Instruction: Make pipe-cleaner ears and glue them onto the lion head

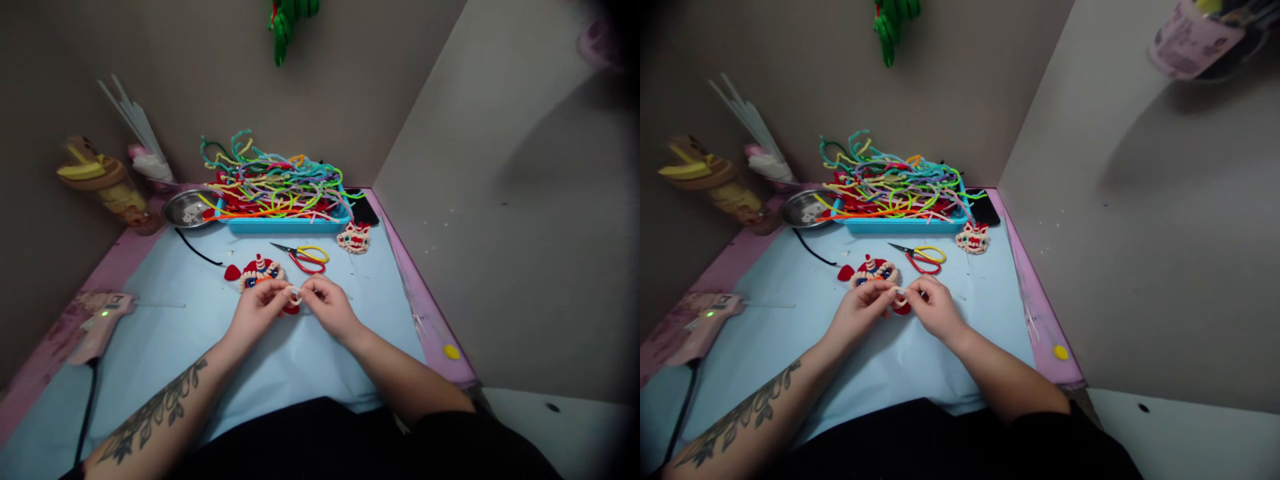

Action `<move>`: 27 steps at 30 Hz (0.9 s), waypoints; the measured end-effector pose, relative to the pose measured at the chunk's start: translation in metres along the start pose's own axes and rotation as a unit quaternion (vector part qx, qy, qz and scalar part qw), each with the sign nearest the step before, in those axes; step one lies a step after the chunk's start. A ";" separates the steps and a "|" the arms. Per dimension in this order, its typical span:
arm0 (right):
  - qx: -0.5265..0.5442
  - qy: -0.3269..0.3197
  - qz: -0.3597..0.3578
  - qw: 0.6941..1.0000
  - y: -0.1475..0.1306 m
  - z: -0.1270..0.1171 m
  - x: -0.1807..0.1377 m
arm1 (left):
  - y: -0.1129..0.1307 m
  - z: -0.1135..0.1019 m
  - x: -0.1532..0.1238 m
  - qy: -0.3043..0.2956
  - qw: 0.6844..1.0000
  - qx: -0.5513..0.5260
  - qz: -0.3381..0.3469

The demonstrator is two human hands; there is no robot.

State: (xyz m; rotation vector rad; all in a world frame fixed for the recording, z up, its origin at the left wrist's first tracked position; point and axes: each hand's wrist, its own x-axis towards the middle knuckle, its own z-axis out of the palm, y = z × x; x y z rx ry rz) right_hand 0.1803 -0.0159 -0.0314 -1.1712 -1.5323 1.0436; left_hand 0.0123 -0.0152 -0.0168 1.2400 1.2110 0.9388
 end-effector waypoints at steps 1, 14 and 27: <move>-0.006 -0.001 -0.002 1.000 0.000 0.000 0.000 | 0.000 -0.001 0.000 0.001 1.000 0.010 0.003; 0.118 -0.073 0.102 0.985 0.008 -0.002 0.007 | 0.002 -0.005 -0.003 0.032 0.996 0.079 0.042; 0.155 -0.087 0.137 0.975 0.010 0.012 0.000 | -0.006 0.003 0.000 0.052 0.997 -0.021 0.060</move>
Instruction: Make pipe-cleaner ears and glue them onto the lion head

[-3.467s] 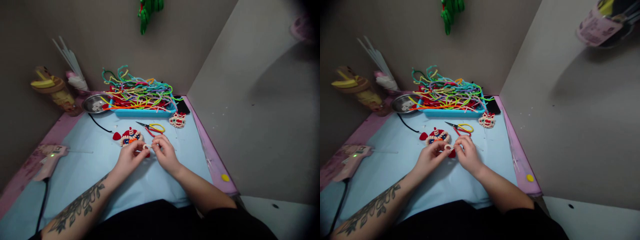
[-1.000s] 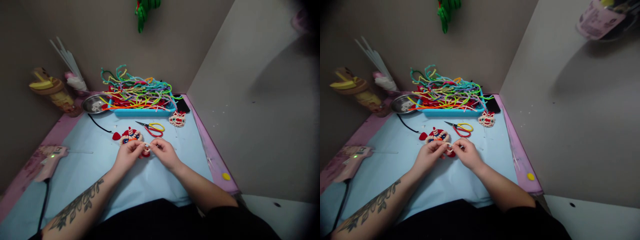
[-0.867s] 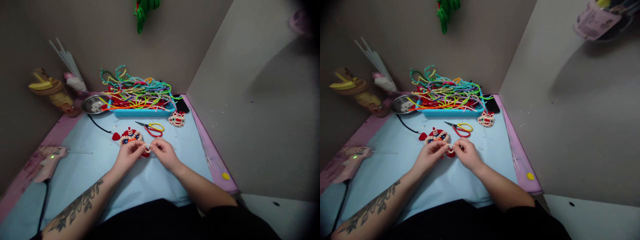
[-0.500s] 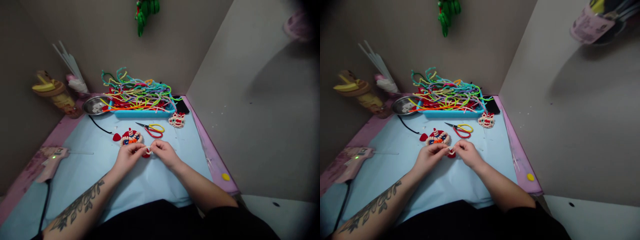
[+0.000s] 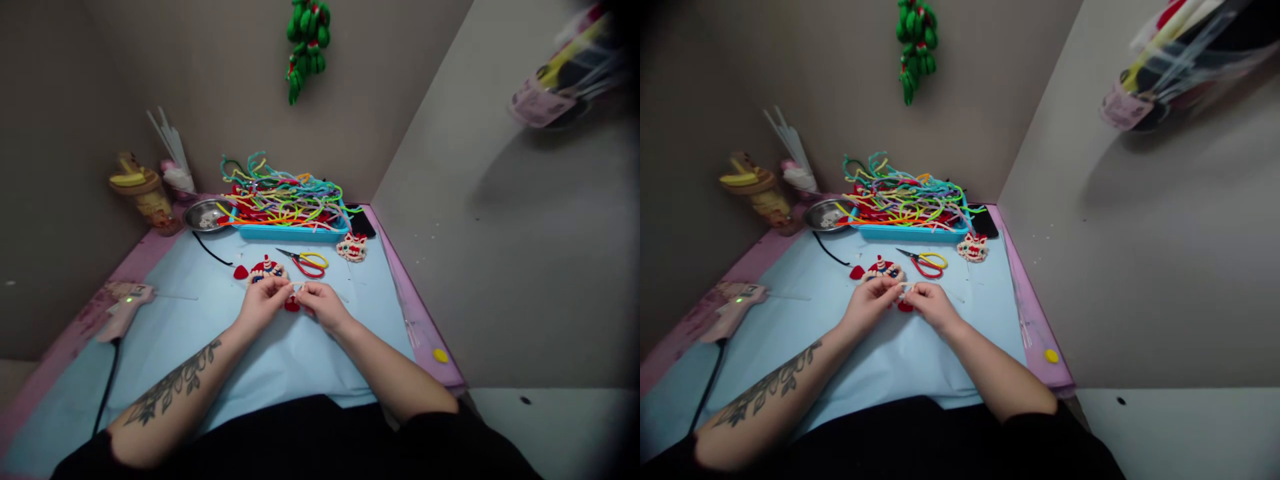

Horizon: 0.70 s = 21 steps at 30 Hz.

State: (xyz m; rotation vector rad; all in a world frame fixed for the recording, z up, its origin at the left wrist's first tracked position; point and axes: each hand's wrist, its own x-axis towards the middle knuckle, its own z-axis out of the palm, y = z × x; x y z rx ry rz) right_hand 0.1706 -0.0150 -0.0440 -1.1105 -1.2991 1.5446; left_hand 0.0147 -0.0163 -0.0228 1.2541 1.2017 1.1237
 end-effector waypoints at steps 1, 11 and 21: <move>0.009 -0.011 0.007 1.000 0.000 0.000 0.000 | 0.000 -0.001 0.000 -0.001 1.000 0.006 0.012; -0.134 -0.005 -0.105 0.985 -0.001 -0.019 0.006 | -0.008 -0.014 0.007 -0.040 0.989 0.108 0.088; -0.118 0.053 -0.143 0.981 0.003 -0.012 0.006 | -0.014 -0.012 -0.001 -0.040 0.998 0.011 0.053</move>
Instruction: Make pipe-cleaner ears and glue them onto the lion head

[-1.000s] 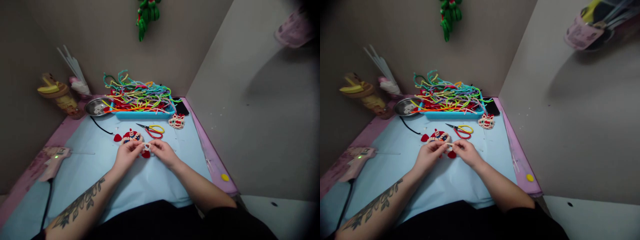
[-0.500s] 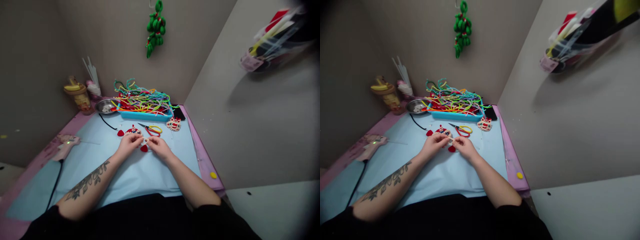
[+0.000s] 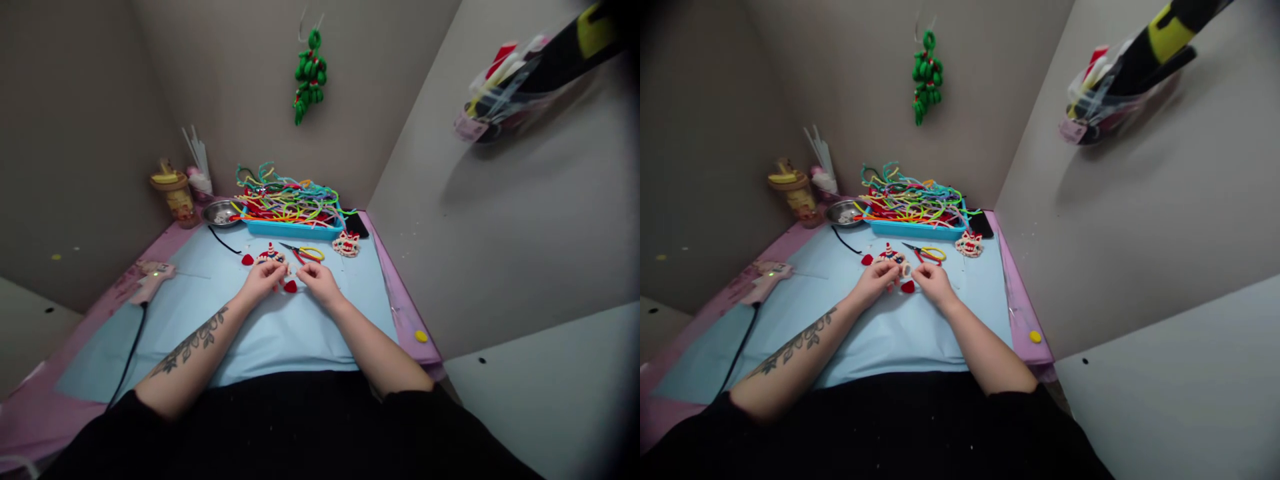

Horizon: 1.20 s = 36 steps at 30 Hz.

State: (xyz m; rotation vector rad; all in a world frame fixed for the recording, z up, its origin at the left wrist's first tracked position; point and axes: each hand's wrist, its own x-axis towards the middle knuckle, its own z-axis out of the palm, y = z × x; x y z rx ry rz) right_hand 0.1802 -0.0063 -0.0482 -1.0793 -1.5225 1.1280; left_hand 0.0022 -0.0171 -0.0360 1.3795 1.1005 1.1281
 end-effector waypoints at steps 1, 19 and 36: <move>0.003 -0.001 -0.002 1.000 0.001 0.001 0.000 | 0.000 0.002 -0.002 -0.002 1.000 -0.012 -0.012; 0.046 -0.072 0.032 0.996 -0.004 0.010 -0.007 | -0.009 0.001 -0.003 -0.033 0.986 -0.128 -0.105; 0.077 -0.040 0.063 0.994 -0.001 0.009 -0.004 | -0.006 0.002 -0.007 -0.007 0.997 -0.045 -0.063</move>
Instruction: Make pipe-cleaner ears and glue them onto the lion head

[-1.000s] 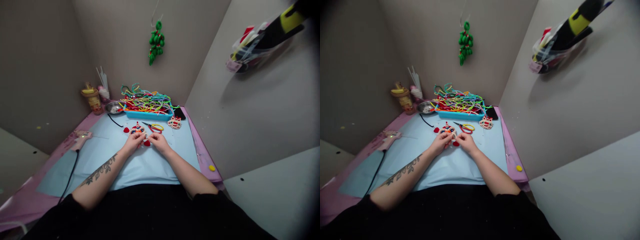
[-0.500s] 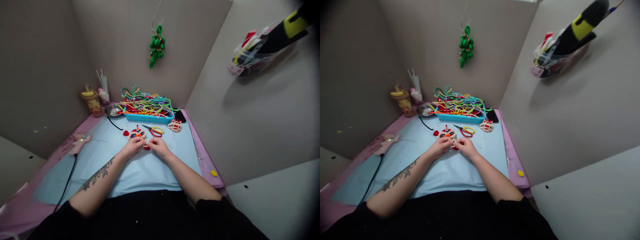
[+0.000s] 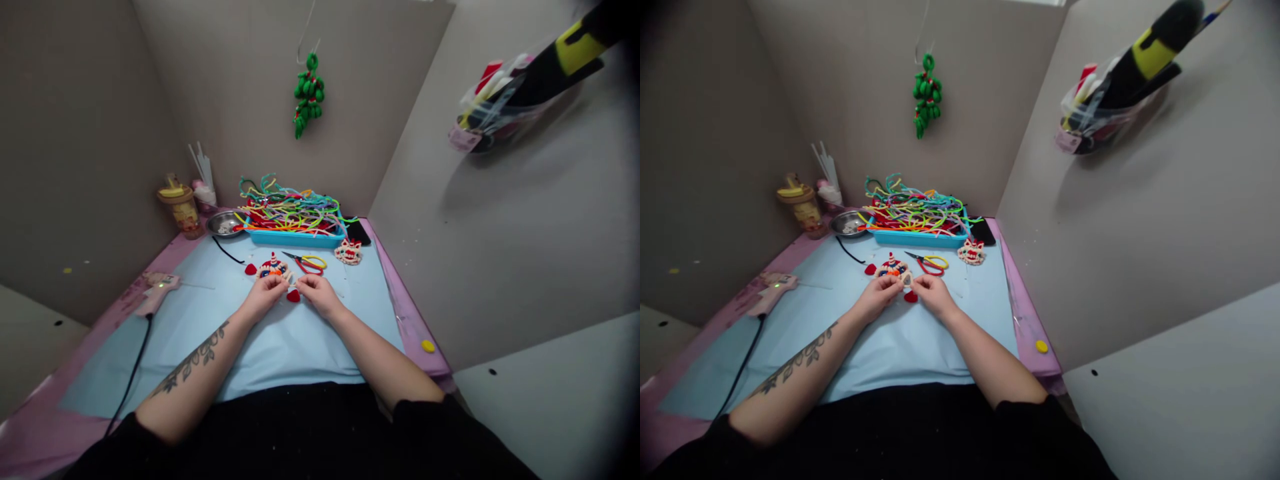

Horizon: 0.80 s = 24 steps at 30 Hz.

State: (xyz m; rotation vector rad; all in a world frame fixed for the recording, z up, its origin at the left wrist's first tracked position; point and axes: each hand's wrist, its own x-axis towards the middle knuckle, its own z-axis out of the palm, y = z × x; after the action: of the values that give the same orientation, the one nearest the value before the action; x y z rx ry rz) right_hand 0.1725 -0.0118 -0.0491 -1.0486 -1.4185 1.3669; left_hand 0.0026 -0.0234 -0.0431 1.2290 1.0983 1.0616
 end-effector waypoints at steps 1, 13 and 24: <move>0.001 -0.001 0.000 1.000 0.000 0.000 0.000 | -0.001 0.000 0.000 0.005 1.000 0.005 0.012; 0.003 0.006 -0.003 1.000 0.003 0.002 0.001 | -0.012 -0.007 0.000 0.057 0.878 0.307 0.362; 0.017 -0.004 0.003 1.000 0.001 0.004 -0.002 | -0.015 -0.007 0.000 0.098 0.831 0.358 0.414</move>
State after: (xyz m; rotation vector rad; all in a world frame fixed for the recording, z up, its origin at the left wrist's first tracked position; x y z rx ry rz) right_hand 0.1686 -0.0146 -0.0500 -1.0272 -1.3952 1.3963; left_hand -0.0042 -0.0232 -0.0586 2.3847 1.1809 1.4948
